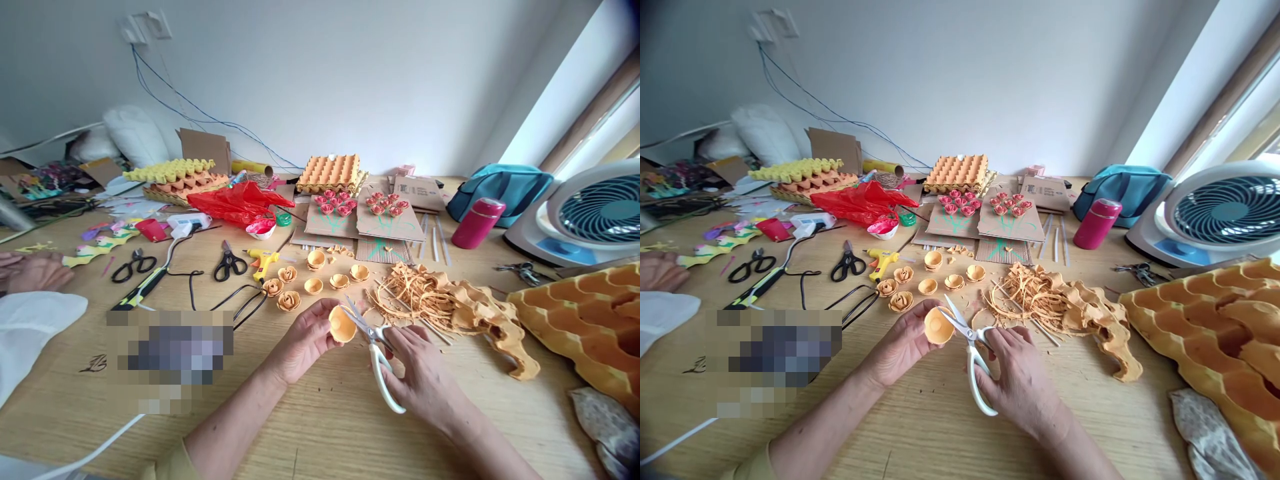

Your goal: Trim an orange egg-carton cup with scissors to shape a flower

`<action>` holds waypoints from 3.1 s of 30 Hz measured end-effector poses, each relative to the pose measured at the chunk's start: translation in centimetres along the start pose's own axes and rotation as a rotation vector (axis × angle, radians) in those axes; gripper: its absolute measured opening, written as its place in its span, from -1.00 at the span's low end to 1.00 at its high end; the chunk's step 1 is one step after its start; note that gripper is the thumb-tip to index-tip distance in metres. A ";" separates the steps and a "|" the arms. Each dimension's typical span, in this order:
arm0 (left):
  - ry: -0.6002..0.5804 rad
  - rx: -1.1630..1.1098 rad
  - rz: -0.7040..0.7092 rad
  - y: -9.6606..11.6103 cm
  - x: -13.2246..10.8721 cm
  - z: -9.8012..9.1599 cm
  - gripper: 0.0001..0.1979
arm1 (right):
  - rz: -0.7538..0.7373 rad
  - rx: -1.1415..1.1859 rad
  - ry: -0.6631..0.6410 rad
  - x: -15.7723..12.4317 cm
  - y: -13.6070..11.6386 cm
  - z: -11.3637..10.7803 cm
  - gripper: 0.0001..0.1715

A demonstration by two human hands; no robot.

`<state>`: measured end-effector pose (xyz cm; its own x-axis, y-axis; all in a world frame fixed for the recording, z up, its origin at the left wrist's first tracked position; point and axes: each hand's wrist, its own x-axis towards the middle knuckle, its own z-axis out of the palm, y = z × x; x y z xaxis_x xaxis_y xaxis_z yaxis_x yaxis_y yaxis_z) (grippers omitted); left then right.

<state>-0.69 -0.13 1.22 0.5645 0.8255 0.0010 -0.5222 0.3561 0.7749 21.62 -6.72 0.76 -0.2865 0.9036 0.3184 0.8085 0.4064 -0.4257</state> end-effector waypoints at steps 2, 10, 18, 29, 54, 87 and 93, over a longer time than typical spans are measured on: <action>-0.010 0.002 0.002 0.1 0.0 0.2 -0.65 | 0.002 0.007 -0.003 0.0 -0.1 0.0 -0.75; -0.030 0.049 -0.007 -0.3 -0.1 -0.3 -0.67 | -0.005 0.019 -0.028 0.0 -0.2 -0.1 -0.82; -0.036 0.036 -0.008 -0.3 -0.1 -0.4 -0.64 | -0.049 0.035 -0.040 -0.1 -0.1 0.1 -0.72; -0.039 0.026 -0.010 -0.2 -0.3 -0.3 -0.64 | -0.074 0.050 -0.002 -0.3 -0.1 -0.3 -0.68; -0.023 0.030 -0.006 -0.4 0.0 -0.7 -0.61 | -0.071 -0.085 0.076 0.1 0.4 -0.6 -0.74; 0.063 -0.061 -0.046 0.1 0.5 -0.6 -0.56 | 0.046 0.147 0.049 -0.1 0.5 0.0 -0.69; 0.090 0.133 0.032 -0.2 0.4 -0.5 -0.58 | -0.042 0.057 0.105 -0.2 0.5 0.0 -0.64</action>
<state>-0.67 0.30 0.74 0.4861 0.8735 -0.0252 -0.4465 0.2731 0.8521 22.13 -6.72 0.51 -0.2618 0.8677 0.4225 0.7654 0.4533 -0.4567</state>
